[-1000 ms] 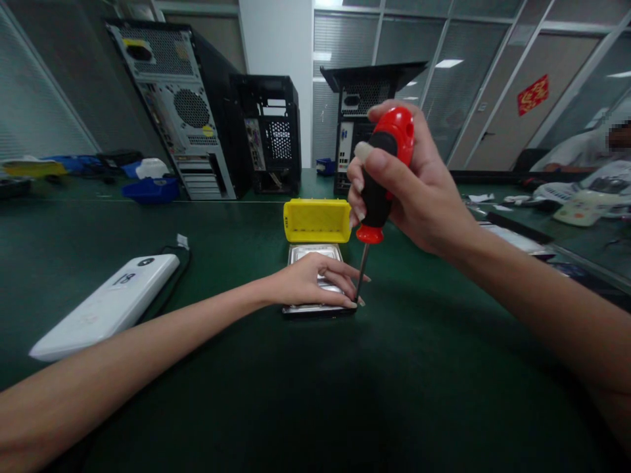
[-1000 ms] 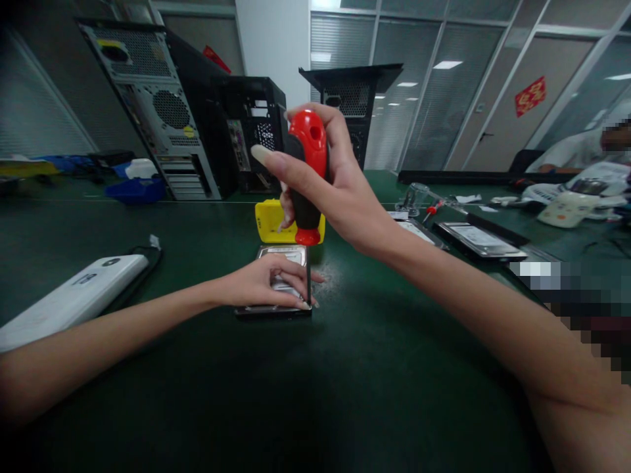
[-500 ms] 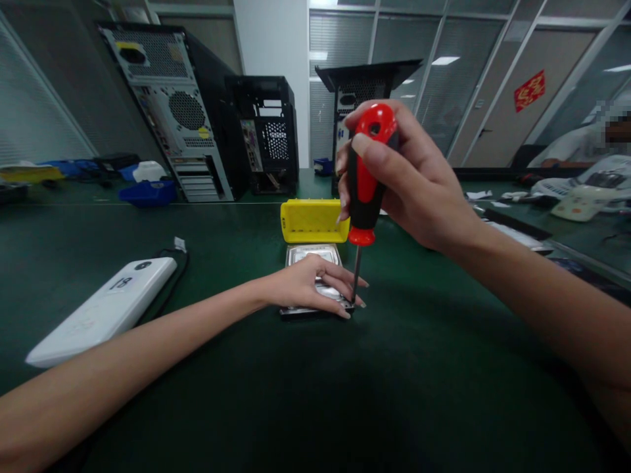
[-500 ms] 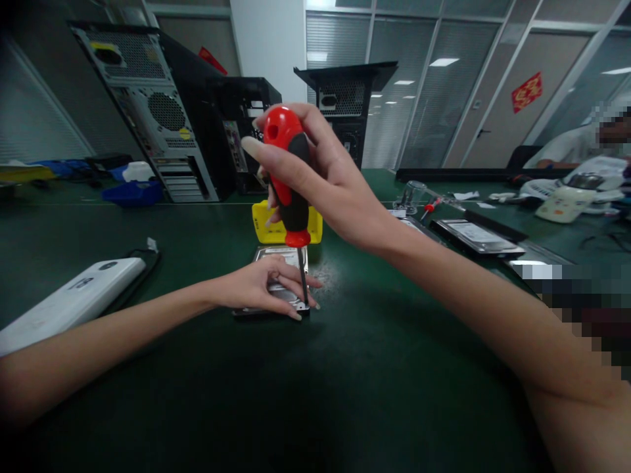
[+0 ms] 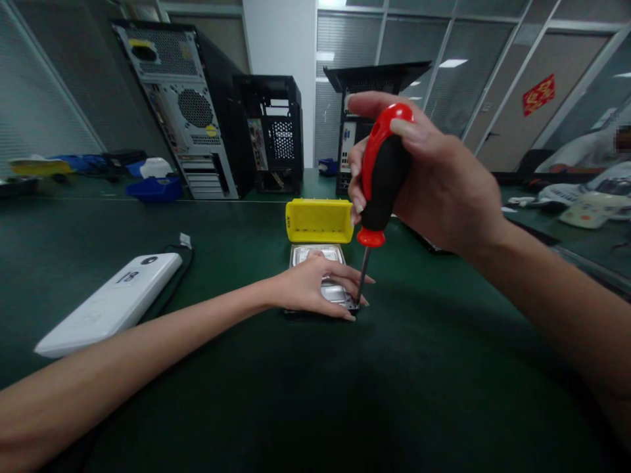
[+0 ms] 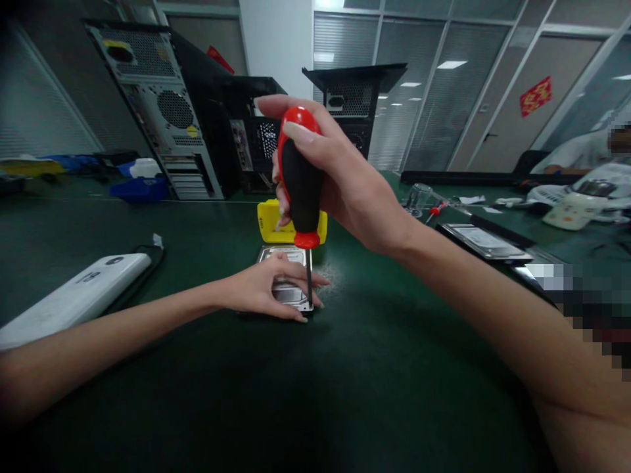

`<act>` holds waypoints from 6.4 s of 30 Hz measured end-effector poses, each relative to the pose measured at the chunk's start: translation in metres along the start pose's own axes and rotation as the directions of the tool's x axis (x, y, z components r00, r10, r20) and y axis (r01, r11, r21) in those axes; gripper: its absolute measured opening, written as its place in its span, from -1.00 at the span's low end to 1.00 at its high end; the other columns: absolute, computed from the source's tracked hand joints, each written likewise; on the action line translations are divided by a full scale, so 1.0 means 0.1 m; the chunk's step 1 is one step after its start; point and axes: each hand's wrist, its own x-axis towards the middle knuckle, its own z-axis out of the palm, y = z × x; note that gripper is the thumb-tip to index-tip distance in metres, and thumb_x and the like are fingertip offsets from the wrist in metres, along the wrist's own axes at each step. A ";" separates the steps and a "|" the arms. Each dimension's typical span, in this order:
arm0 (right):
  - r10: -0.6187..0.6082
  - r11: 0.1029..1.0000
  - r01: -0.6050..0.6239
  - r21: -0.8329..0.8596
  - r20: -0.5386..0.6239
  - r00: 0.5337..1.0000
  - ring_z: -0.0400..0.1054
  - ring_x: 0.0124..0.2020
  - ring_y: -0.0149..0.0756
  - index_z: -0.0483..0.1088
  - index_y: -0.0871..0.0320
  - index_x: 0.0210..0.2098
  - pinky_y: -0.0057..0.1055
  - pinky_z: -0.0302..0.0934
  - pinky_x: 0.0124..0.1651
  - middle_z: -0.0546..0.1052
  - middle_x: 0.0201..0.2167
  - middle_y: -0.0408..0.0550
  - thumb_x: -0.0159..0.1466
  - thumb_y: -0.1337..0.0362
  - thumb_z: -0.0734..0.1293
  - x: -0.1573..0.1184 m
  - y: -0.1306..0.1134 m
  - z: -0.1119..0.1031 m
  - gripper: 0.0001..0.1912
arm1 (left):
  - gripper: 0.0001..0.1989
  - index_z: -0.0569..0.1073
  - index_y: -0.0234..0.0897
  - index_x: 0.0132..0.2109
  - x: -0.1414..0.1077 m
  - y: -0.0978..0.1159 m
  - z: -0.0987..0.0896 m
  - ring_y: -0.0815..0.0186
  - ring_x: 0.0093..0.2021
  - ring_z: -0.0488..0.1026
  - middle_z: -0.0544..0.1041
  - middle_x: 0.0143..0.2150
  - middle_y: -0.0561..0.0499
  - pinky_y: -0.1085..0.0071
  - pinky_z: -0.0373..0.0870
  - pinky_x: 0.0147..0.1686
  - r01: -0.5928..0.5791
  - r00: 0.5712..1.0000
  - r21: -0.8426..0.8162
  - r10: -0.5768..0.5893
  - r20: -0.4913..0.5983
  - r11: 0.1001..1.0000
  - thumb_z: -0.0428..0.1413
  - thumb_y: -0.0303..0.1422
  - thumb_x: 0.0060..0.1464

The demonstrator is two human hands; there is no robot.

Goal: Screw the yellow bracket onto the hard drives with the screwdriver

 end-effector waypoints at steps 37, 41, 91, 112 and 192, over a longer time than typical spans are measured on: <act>-0.216 0.556 0.297 -0.776 0.210 0.954 0.31 -0.31 -0.40 0.40 0.10 -0.13 -0.41 0.29 -0.19 0.42 -0.28 -0.13 0.30 0.11 0.06 0.15 -0.22 -0.20 -0.63 | -0.72 0.49 -0.25 -0.09 -0.02 0.00 -0.01 0.23 0.07 0.37 0.49 0.01 -0.03 0.15 -0.04 0.21 0.016 0.999 -0.042 -0.014 0.042 0.999 0.19 -0.39 -0.01; -0.113 0.606 0.272 -0.747 0.258 0.960 0.31 -0.19 -0.40 0.30 0.09 0.04 -0.46 0.27 -0.18 0.40 -0.15 -0.15 0.30 0.19 0.02 0.12 -0.28 -0.26 -0.59 | -0.70 0.47 -0.32 -0.07 -0.03 -0.01 -0.04 0.27 0.01 0.42 0.51 -0.02 -0.08 0.31 0.26 0.04 0.057 0.998 -0.171 -0.059 -0.003 0.984 0.18 -0.37 0.00; -0.120 0.504 0.315 -0.804 0.296 0.948 0.27 -0.43 -0.69 0.28 0.23 -0.12 -0.78 0.18 -0.46 0.35 -0.27 -0.23 0.33 0.22 0.11 0.10 -0.30 -0.36 -0.75 | -0.77 0.51 -0.37 -0.44 -0.24 0.13 -0.68 0.44 -0.61 0.38 0.47 -0.62 0.05 0.56 0.29 -0.57 0.517 0.657 0.164 -0.512 0.553 0.840 0.18 -0.25 -0.02; 0.004 0.603 0.258 -0.755 0.326 0.945 0.32 -0.13 -0.44 0.20 0.04 0.08 -0.61 0.30 -0.32 0.38 -0.12 -0.19 0.34 0.27 0.01 0.11 -0.34 -0.38 -0.64 | -0.87 0.53 -0.32 -0.39 -0.22 0.06 -0.68 0.48 -0.56 0.42 0.53 -0.55 0.09 0.57 0.31 -0.45 0.511 0.669 0.108 -0.473 0.574 0.853 0.18 -0.33 0.00; -0.325 0.455 0.311 -0.834 0.170 0.930 0.13 -0.52 -0.58 0.24 0.22 -0.53 -0.54 0.06 -0.38 0.26 -0.56 -0.25 0.30 0.20 0.10 0.11 -0.25 -0.25 -0.67 | -0.86 0.53 -0.30 -0.26 -0.27 0.03 -0.75 0.41 -0.36 0.52 0.59 -0.43 0.04 0.49 0.38 -0.20 0.520 0.651 -0.014 -0.386 0.653 0.854 0.09 -0.37 0.11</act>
